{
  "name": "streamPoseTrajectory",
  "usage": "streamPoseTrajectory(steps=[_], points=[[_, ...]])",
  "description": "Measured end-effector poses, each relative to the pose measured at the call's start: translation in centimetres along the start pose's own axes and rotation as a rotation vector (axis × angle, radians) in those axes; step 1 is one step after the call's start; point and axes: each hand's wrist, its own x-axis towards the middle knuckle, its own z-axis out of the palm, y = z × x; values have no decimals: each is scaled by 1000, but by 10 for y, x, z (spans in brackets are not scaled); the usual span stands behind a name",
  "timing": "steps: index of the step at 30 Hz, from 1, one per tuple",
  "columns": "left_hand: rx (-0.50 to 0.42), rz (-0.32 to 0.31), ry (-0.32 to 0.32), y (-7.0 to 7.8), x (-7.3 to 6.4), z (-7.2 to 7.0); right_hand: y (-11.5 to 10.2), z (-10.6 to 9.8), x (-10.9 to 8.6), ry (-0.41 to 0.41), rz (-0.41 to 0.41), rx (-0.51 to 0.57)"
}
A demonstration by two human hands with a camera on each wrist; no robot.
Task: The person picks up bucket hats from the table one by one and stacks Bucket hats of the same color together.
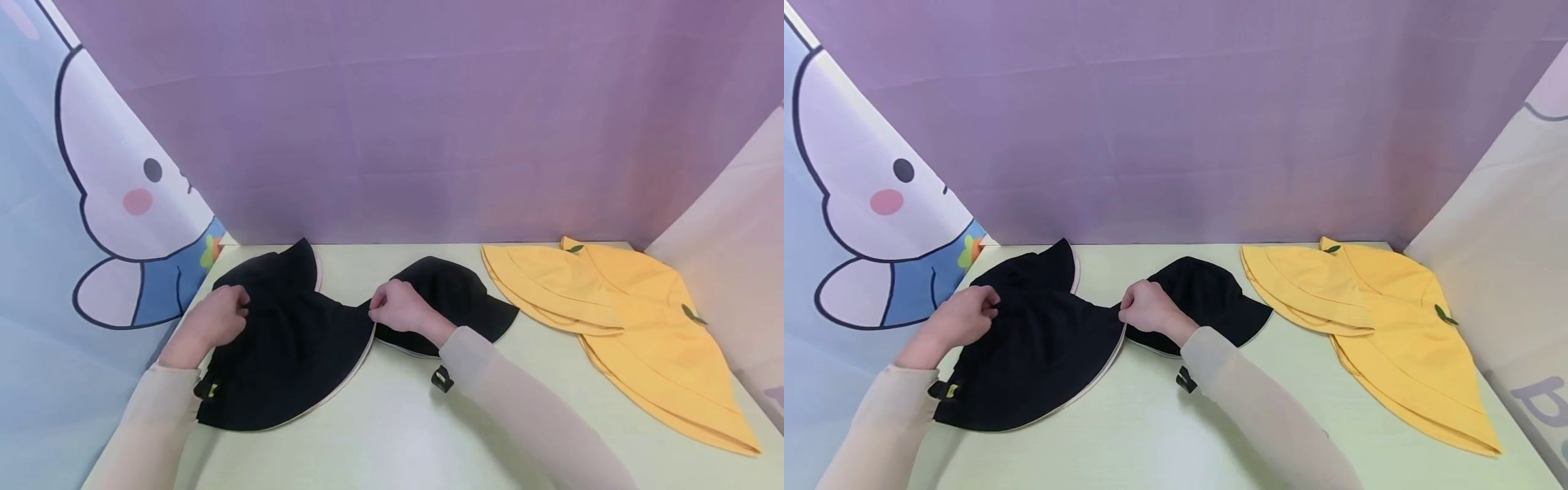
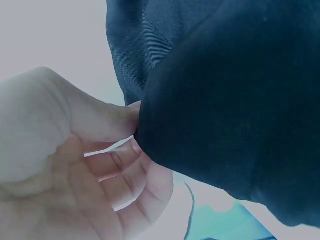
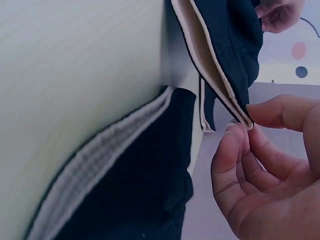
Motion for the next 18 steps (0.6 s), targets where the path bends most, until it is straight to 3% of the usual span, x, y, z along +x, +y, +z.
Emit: streamPoseTrajectory(steps=[18], points=[[-10,15,113,48,32,4,22,-29,-22,108,76,-28]])
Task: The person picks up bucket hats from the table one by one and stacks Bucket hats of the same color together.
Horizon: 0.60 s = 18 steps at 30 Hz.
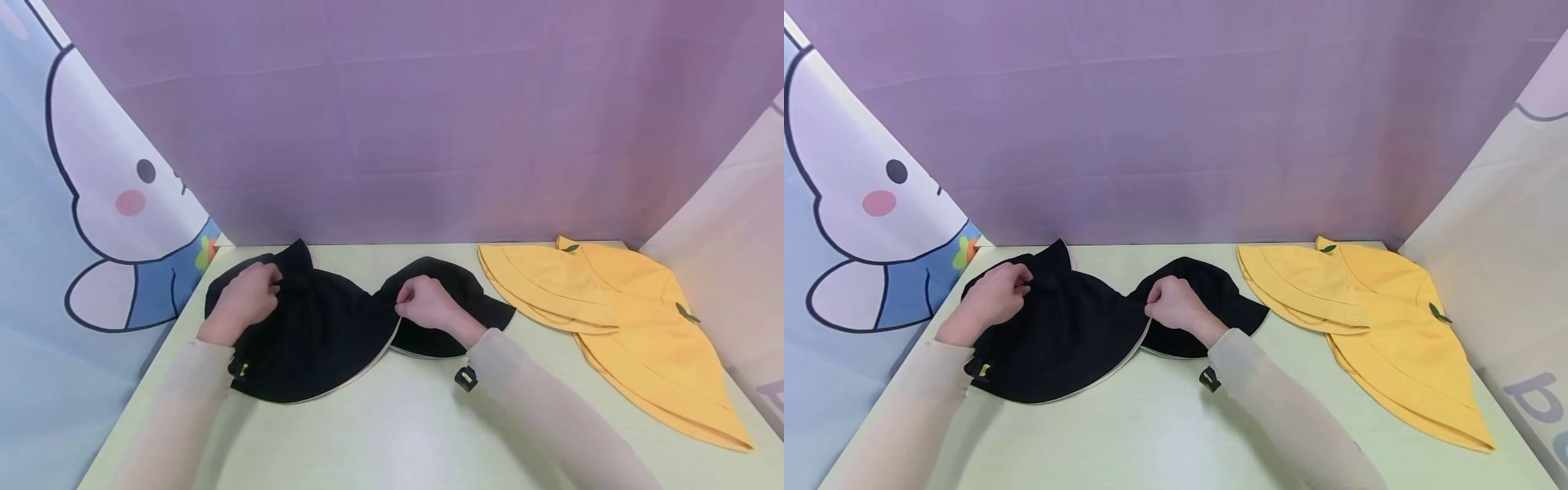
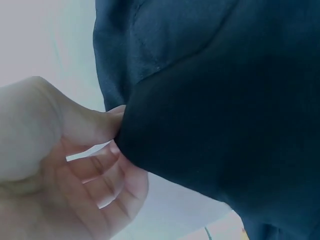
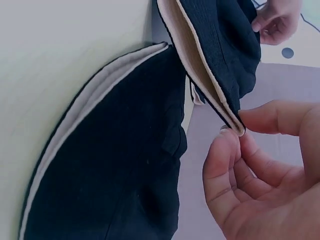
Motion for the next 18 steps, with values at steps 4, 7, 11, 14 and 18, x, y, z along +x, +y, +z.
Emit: streamPoseTrajectory(steps=[4,7,11,14,18], points=[[-20,20,24,7,12,6,4,-3,-4,20,16,-27],[-26,37,43,10,21,14,8,-2,-6,17,32,-46],[-25,56,42,12,30,26,14,-1,-8,0,66,-52],[-25,63,32,12,36,34,18,0,-8,-14,86,-55],[-22,61,16,10,45,40,20,1,-6,-25,101,-66]])
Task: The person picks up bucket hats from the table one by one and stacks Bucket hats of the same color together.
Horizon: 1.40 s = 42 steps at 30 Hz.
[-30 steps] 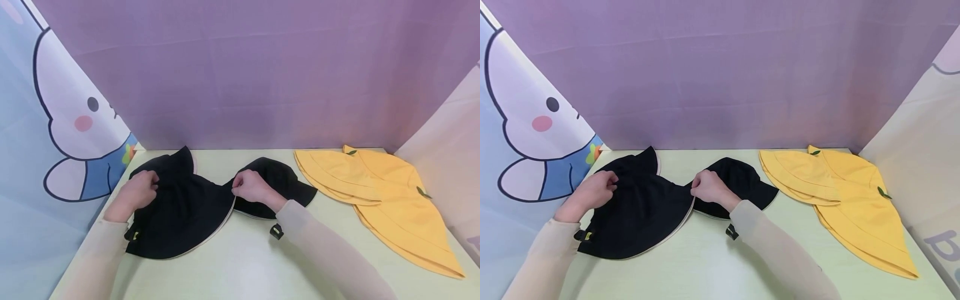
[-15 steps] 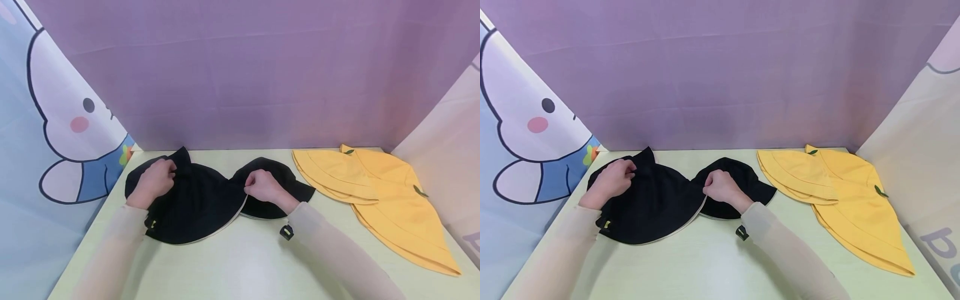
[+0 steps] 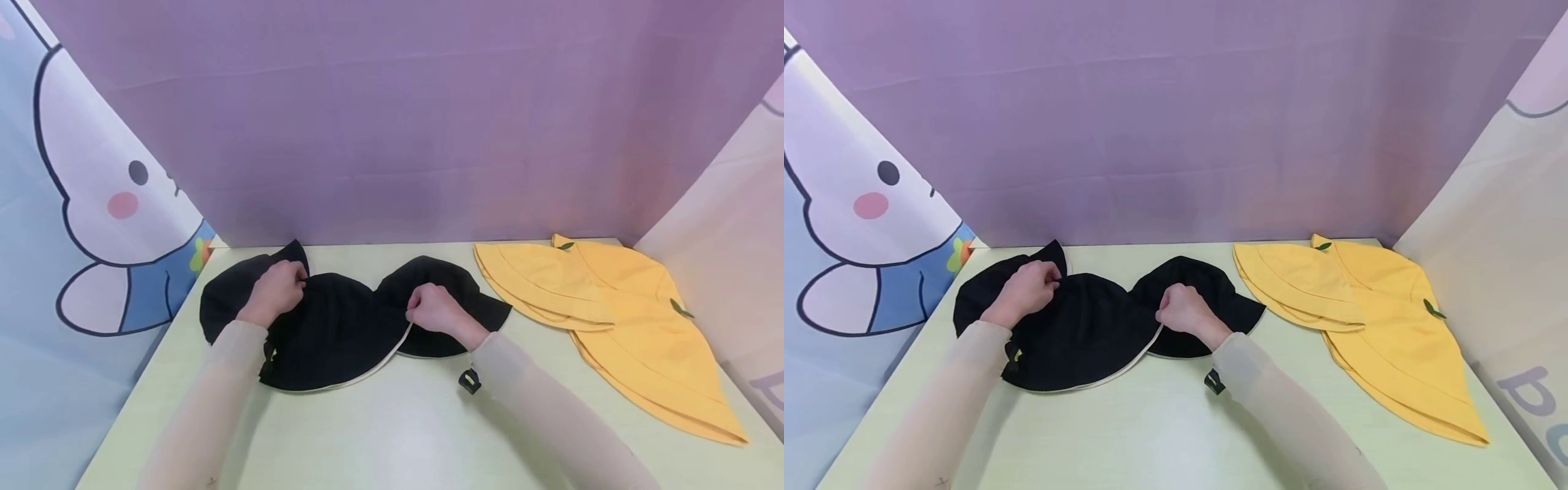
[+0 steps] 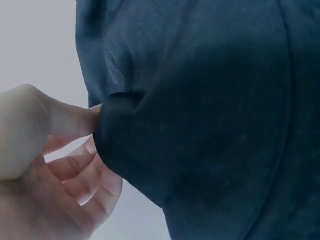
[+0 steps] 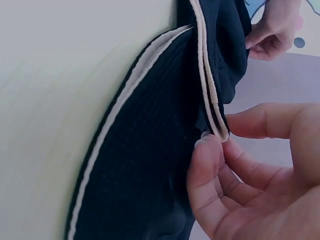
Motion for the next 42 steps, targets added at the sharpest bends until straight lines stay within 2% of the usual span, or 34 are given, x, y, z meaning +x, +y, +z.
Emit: streamPoseTrajectory(steps=[6,13,19,24,27,29,33,37,39,42], points=[[11,-18,-49,-6,5,7,0,4,2,-25,-4,-28],[-5,-48,-116,-11,-2,12,0,3,3,-10,7,-41],[-37,-97,-182,-28,-14,-1,-2,3,5,5,-3,-29],[-28,-82,-290,-46,-32,-14,-1,5,7,-2,-9,-24],[-22,-65,-331,-56,-45,-21,-1,5,9,-11,-17,-20],[-56,-57,-344,-63,-53,-24,0,5,9,-19,-18,-16],[-189,-52,-367,-74,-64,-28,1,4,10,-31,-7,-12],[-328,-68,-428,-84,-71,-30,2,5,10,-38,-2,-23],[-369,-86,-463,-87,-74,-31,2,6,10,-41,-2,-29],[-382,-102,-496,-90,-77,-32,1,7,10,-44,1,-34]])
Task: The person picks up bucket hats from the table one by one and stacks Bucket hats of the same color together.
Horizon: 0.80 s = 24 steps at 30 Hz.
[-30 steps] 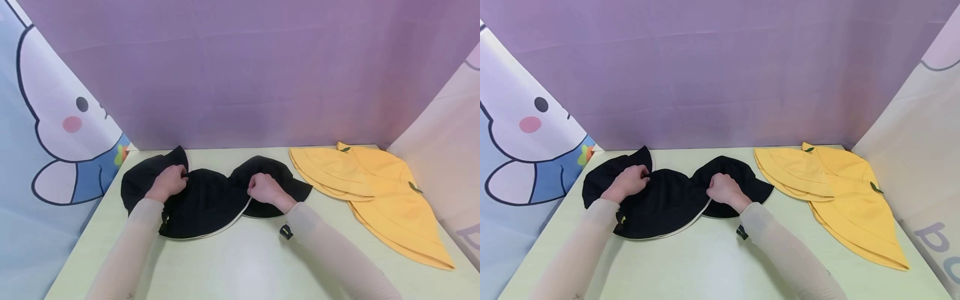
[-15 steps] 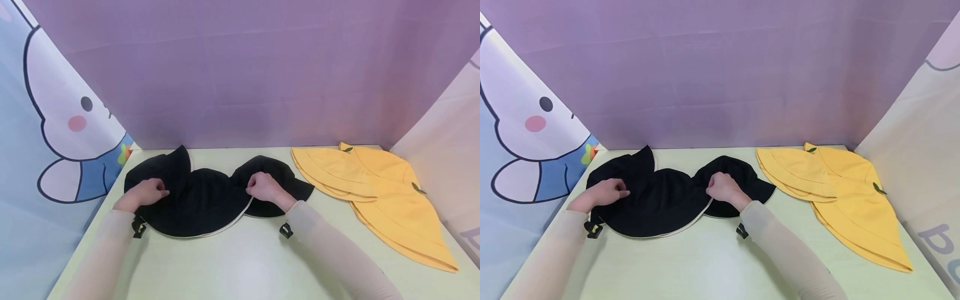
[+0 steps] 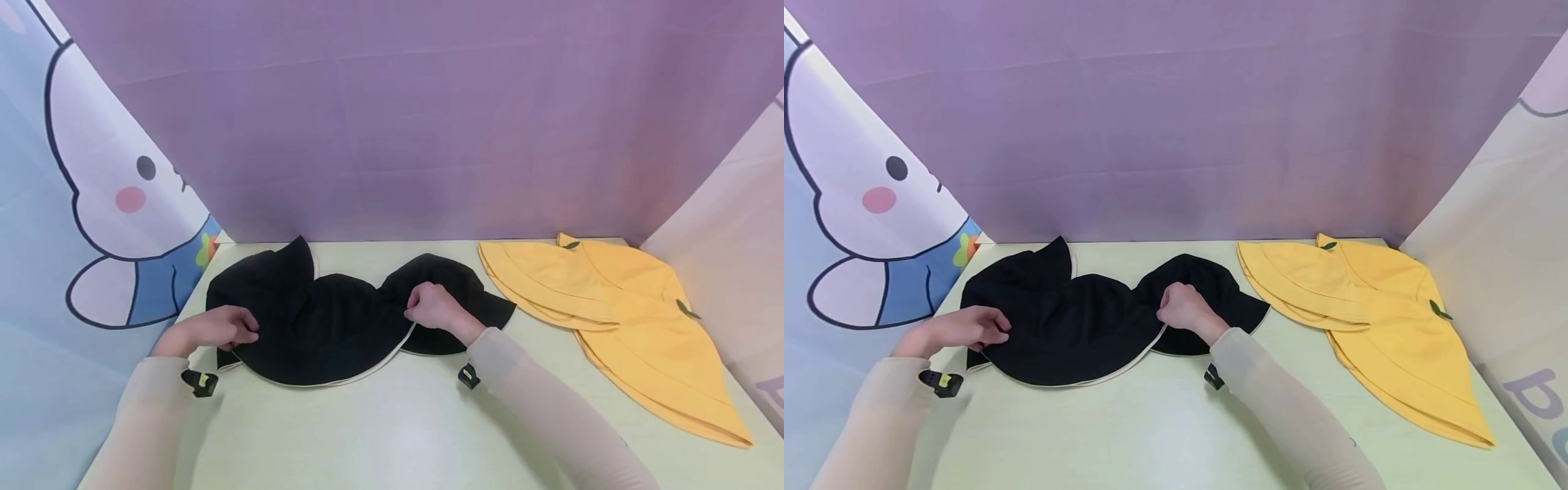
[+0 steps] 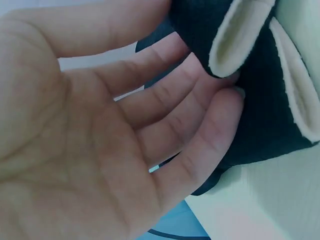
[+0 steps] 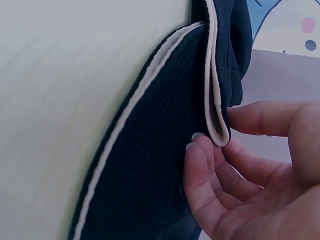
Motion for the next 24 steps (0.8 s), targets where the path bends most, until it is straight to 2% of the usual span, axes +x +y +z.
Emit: streamPoseTrajectory(steps=[6,13,19,24], points=[[5,5,-2,-2,-1,1,-1,1,0,-5,18,-5],[9,4,10,1,-4,1,1,-1,1,-35,-9,-4],[46,46,34,13,-10,-6,-2,-15,-3,-63,-18,31],[67,48,54,24,-12,-12,-1,-29,-6,-70,-14,116]])
